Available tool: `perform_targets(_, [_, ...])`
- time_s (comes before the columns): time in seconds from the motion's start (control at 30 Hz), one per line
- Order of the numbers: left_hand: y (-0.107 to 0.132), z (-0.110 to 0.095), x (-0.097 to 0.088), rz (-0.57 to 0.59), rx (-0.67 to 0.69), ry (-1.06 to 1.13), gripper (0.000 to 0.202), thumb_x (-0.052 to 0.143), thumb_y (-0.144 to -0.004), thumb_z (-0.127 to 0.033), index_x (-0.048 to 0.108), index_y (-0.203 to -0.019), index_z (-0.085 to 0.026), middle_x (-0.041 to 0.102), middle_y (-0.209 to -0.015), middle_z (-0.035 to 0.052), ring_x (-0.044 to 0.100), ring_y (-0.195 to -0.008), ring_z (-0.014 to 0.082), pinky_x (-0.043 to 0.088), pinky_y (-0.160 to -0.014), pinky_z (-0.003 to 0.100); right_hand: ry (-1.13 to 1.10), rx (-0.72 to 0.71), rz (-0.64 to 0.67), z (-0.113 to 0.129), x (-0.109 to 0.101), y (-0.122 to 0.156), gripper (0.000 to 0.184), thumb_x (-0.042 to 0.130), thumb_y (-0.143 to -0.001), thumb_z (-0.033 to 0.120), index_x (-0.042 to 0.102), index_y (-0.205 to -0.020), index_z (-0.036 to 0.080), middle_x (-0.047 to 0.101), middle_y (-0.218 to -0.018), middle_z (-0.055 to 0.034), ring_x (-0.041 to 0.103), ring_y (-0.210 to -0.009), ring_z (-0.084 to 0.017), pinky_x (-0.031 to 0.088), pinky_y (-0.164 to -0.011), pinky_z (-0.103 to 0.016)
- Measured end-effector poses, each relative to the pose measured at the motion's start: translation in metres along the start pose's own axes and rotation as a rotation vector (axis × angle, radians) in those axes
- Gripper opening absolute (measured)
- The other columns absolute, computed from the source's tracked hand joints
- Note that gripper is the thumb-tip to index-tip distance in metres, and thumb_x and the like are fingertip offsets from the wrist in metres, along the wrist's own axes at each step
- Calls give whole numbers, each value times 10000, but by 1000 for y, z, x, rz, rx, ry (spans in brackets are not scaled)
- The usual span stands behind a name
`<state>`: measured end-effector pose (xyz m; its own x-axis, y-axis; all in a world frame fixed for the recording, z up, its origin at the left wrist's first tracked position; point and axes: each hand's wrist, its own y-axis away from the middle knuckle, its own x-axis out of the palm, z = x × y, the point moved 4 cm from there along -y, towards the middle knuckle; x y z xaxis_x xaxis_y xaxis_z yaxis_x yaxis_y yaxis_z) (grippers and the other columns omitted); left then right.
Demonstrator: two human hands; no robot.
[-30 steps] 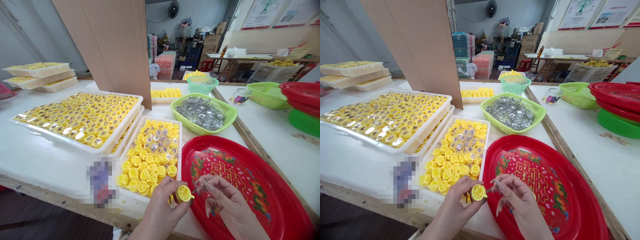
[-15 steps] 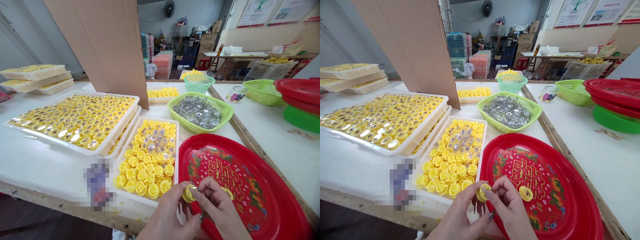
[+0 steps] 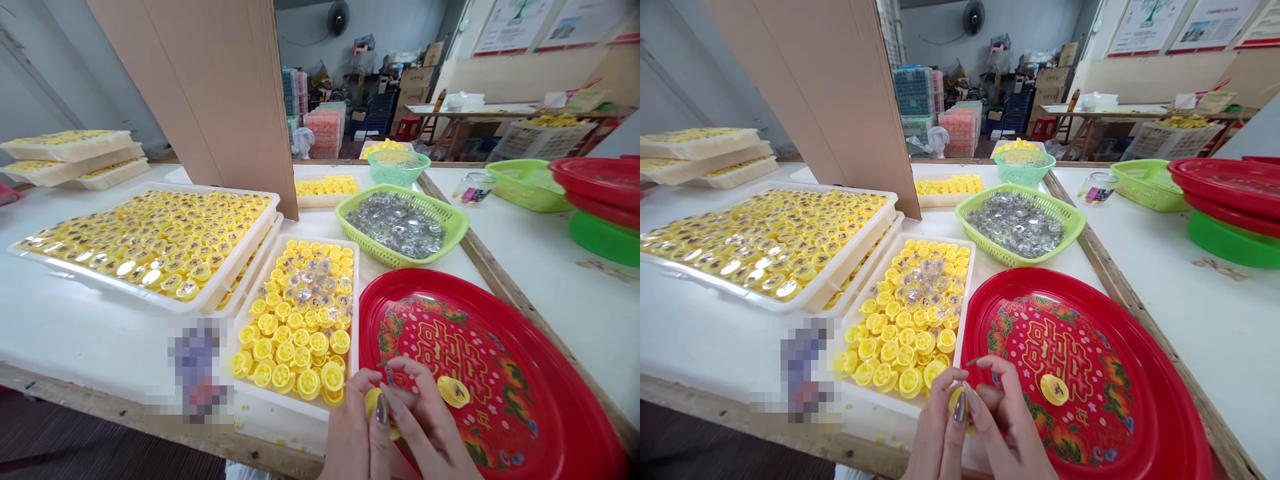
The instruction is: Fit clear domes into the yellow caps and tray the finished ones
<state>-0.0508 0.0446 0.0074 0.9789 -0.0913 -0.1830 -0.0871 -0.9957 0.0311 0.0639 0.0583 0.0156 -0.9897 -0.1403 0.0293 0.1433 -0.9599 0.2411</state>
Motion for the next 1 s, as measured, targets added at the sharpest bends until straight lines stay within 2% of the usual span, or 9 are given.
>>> perform_targets(0.17, [0,9,7,78,-30,-171,527,250,-999,-482,394,-1378,-146,656,-1120,164,628,-985,293,462,-856,436,130,10,33,-15,-20,-1,427,496,-914,562,333,-1219,313,712,-861,-25,690,-808,-207,545,-737,-284])
perform_targets(0.23, [-3,4,2,100,64,-296,497,317,-992,-437,383,-1401,-162,641,-1166,164,608,-1044,309,463,-890,464,316,-30,30,-14,-38,-7,406,469,-928,543,362,-1231,295,729,-988,-65,698,-933,-232,548,-797,-301])
perform_targets(0.33, [-7,-8,-21,85,256,-541,387,444,-954,-329,481,-1322,-213,610,-1164,139,571,-1063,309,461,-907,489,732,-131,26,-17,-68,-23,369,414,-944,504,456,-1214,256,717,-1105,-117,689,-1012,-281,552,-800,-357])
perform_targets(0.43, [-13,-12,-53,4,270,-743,400,522,-888,-208,519,-1286,-240,561,-1215,128,515,-1127,321,429,-948,527,1159,-261,58,-26,-89,-38,344,338,-962,441,558,-1094,212,746,-885,-125,715,-804,-319,548,-698,-443])
perform_targets(0.5, [-16,-9,-67,8,232,-829,418,552,-854,-176,548,-1265,-250,537,-1259,120,484,-1163,332,398,-977,559,1387,-370,53,-25,-91,-49,353,344,-963,428,609,-1001,199,718,-728,-107,694,-698,-327,533,-638,-463])
perform_targets(0.63, [-23,-3,-72,55,142,-865,355,610,-841,-227,609,-1196,-249,544,-1251,105,476,-1174,327,382,-995,556,1459,-766,-48,12,-62,-70,304,439,-957,392,628,-1077,186,720,-986,-130,668,-912,-305,527,-784,-444])
perform_targets(0.73, [-30,-1,-68,51,74,-885,320,696,-806,-284,657,-1121,-242,564,-1219,91,490,-1154,322,398,-981,525,1364,-971,35,42,-21,-87,257,489,-950,285,615,-1143,170,684,-1150,-111,596,-1080,-271,461,-948,-426])
perform_targets(0.87, [-38,1,-63,49,13,-965,240,766,-757,-282,708,-982,-223,600,-1139,79,525,-1092,320,424,-941,512,1408,-1013,127,50,22,-108,206,580,-897,227,667,-1078,178,695,-1179,-81,557,-1126,-303,471,-862,-440])
perform_targets(1.0, [-37,0,-64,30,52,-905,164,752,-770,-259,706,-925,-232,601,-1150,64,530,-1093,304,432,-943,508,1296,-991,131,46,27,-115,160,556,-891,149,699,-930,209,720,-1141,-59,556,-1131,-303,450,-890,-462])
